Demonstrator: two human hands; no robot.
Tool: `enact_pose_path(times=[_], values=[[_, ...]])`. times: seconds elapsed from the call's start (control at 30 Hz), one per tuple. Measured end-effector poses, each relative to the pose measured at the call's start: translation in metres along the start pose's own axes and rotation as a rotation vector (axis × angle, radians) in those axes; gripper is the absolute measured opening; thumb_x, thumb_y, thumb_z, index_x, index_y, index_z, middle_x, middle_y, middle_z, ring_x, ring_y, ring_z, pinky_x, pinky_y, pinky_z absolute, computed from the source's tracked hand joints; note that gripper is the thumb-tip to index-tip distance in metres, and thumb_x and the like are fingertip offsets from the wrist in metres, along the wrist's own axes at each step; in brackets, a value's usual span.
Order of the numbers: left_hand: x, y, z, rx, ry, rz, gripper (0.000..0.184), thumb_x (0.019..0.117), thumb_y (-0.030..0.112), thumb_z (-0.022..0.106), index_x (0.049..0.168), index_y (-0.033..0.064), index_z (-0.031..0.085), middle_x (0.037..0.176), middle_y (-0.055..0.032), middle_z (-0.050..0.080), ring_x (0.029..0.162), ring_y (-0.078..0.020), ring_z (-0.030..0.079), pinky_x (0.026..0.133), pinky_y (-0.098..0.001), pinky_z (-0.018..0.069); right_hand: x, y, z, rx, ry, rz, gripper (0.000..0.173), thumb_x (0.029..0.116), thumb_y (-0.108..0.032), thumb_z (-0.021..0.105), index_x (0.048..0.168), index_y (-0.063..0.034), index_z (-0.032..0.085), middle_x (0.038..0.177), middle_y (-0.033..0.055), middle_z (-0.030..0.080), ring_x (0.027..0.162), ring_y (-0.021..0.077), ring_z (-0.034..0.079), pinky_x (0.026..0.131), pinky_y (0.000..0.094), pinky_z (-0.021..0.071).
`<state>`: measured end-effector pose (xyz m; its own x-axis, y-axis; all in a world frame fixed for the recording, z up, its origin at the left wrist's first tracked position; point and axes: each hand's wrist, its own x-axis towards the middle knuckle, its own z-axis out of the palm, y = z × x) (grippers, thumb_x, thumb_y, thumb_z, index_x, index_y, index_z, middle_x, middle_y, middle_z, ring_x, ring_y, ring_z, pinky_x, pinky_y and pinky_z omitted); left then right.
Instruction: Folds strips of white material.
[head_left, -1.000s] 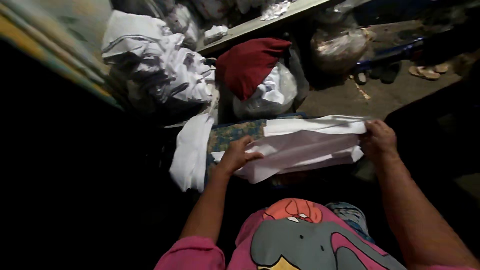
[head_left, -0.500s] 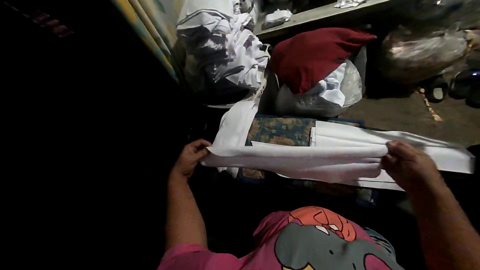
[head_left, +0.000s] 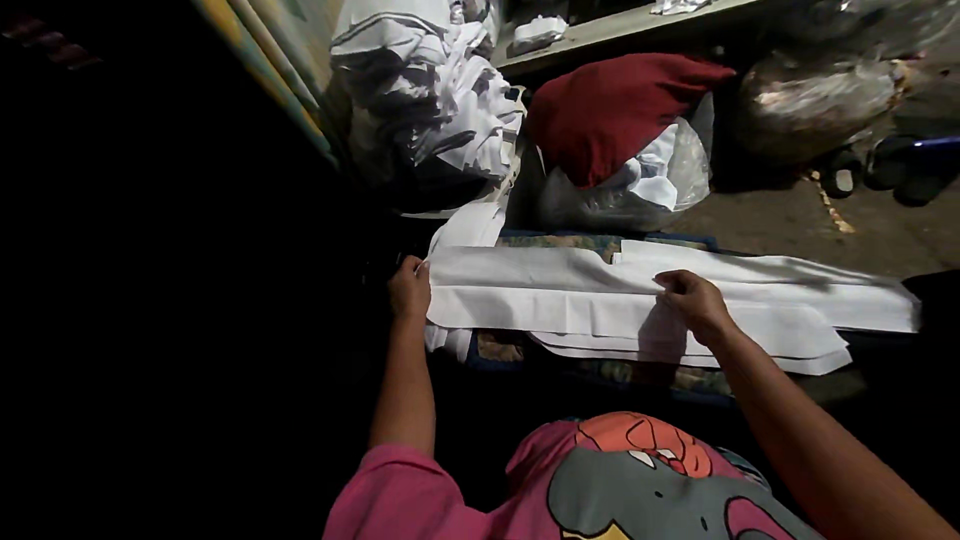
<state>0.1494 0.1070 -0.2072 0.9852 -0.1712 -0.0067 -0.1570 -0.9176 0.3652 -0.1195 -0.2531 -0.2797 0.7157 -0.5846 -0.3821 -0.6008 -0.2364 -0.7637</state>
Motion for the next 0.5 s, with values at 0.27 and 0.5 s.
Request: enact_pose_path(times=[0.27,0.5], values=[[0.006,-0.012,0.003,0.072,-0.020,0.036,0.041,0.1049,0.027,0.060,0.131,-0.0045,0.058,0.125,-0.0343,0.062,0.117,-0.0524,0.060,0.099,-0.0677,0.0460,-0.003,0.005,-0.003,-0.164,0.074,-0.102,0.036,0.0952,-0.006,0.067,0.130,0.0016,0.064,0.125,0.0289,0.060,0.110,0.0401,0.063,0.096,0.0523,0.0517],[-0.043,0.045,0.037,0.011,-0.005,0.385,0.039,0.1029,0.020,0.060,0.133,-0.0047,0.060,0.145,-0.0288,0.051,0.138,-0.0462,0.046,0.114,-0.0580,0.0380,-0.056,0.099,-0.075,-0.247,0.635,0.108,0.054,0.0971,-0.028,0.066,0.136,0.0070,0.056,0.139,0.0407,0.048,0.135,0.0599,0.040,0.112,0.0701,0.0306]])
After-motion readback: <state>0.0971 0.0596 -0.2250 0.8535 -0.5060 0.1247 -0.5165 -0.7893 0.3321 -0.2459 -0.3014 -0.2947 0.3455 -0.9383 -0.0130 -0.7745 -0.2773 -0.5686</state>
